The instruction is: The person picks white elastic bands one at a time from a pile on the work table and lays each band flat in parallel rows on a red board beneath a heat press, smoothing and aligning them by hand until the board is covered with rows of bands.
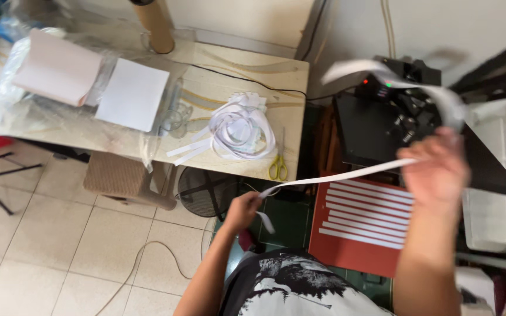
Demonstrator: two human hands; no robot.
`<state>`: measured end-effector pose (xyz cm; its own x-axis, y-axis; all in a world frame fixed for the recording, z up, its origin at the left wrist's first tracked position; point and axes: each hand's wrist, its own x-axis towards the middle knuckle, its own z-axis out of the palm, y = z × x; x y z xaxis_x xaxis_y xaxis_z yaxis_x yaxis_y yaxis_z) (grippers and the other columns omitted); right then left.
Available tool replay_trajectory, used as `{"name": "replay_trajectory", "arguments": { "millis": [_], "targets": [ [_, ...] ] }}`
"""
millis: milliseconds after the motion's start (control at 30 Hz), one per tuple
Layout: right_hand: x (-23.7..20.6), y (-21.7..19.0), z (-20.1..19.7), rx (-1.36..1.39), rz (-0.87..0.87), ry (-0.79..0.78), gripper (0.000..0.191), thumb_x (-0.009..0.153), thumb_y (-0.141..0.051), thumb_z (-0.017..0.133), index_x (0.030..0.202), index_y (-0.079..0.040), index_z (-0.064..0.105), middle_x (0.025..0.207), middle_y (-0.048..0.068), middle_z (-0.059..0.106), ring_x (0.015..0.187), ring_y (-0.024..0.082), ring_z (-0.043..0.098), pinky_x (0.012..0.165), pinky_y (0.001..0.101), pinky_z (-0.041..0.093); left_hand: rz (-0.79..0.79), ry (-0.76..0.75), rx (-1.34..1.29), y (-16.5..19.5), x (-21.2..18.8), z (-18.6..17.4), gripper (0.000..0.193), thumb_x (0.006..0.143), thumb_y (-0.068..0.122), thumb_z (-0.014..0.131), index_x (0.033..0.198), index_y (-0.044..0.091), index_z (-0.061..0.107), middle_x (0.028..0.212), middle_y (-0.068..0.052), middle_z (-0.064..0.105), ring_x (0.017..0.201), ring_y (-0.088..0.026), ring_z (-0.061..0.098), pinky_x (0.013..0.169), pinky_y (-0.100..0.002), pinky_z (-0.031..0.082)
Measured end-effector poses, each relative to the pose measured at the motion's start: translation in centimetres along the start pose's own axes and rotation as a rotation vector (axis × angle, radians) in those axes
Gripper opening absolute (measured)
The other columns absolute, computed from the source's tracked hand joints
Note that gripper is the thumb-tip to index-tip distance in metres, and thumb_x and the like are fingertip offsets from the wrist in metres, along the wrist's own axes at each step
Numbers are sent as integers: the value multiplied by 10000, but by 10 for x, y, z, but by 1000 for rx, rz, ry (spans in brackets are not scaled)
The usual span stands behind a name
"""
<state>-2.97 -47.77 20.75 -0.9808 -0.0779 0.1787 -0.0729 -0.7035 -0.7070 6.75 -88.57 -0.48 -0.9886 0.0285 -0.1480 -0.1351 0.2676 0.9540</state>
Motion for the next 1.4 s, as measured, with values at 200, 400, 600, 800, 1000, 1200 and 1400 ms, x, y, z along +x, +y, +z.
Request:
{"name": "replay_trajectory", "arguments": {
  "millis": [200,400,600,800,1000,1200,1400],
  "targets": [
    [-98,-121,-111,77,-209,371,92,1139,-127,552,1161,-124,641,800,-74,558,651,70,445,728,227,376,-189,-561,-290,-2,23,-19,248,966,235,725,928,-9,750,693,21,612,641,-87,520,587,-266,414],
    [-184,-92,-168,-1048,364,1273,180,1076,-204,564,1213,-99,616,943,-14,578,786,124,505,781,281,425,-72,-1023,-237,67,32,84,258,980,271,703,1021,18,729,768,2,653,722,-93,599,654,-270,496],
    [-255,69,-111,-73,642,644,326,1013,-280,577,1265,-74,591,1086,46,599,921,177,564,834,336,474,2,-1102,-37,79,-23,255,224,999,185,605,1111,7,682,879,-56,719,767,-144,680,699,-330,578],
    [-303,-4,-184,50,474,777,480,950,-357,590,1317,-50,566,1229,105,619,1056,231,624,887,391,523,-146,-963,-4,45,-69,355,244,1002,168,609,1084,-31,722,849,-76,722,721,-156,640,656,-332,547],
    [-392,-39,-236,517,631,383,636,887,-434,602,1369,-25,541,1372,165,639,1191,285,683,940,446,572,-198,-1059,-162,90,-139,459,277,1002,242,640,1124,0,697,842,-5,698,730,-83,636,638,-280,535],
    [-447,-180,-352,221,-16,424,213,1019,-126,760,1189,-66,647,1178,85,702,1100,263,686,934,446,550,-327,-1113,-416,148,-162,493,237,1035,226,664,1040,-3,724,792,-6,672,678,-75,564,613,-245,467],
    [-464,-278,-440,-385,-168,716,153,1147,-56,704,1065,-47,576,925,60,633,840,169,623,818,338,506,-328,-864,-205,105,-130,486,188,959,197,690,1007,29,759,788,-18,721,668,-64,622,592,-240,511]
  ]
}}
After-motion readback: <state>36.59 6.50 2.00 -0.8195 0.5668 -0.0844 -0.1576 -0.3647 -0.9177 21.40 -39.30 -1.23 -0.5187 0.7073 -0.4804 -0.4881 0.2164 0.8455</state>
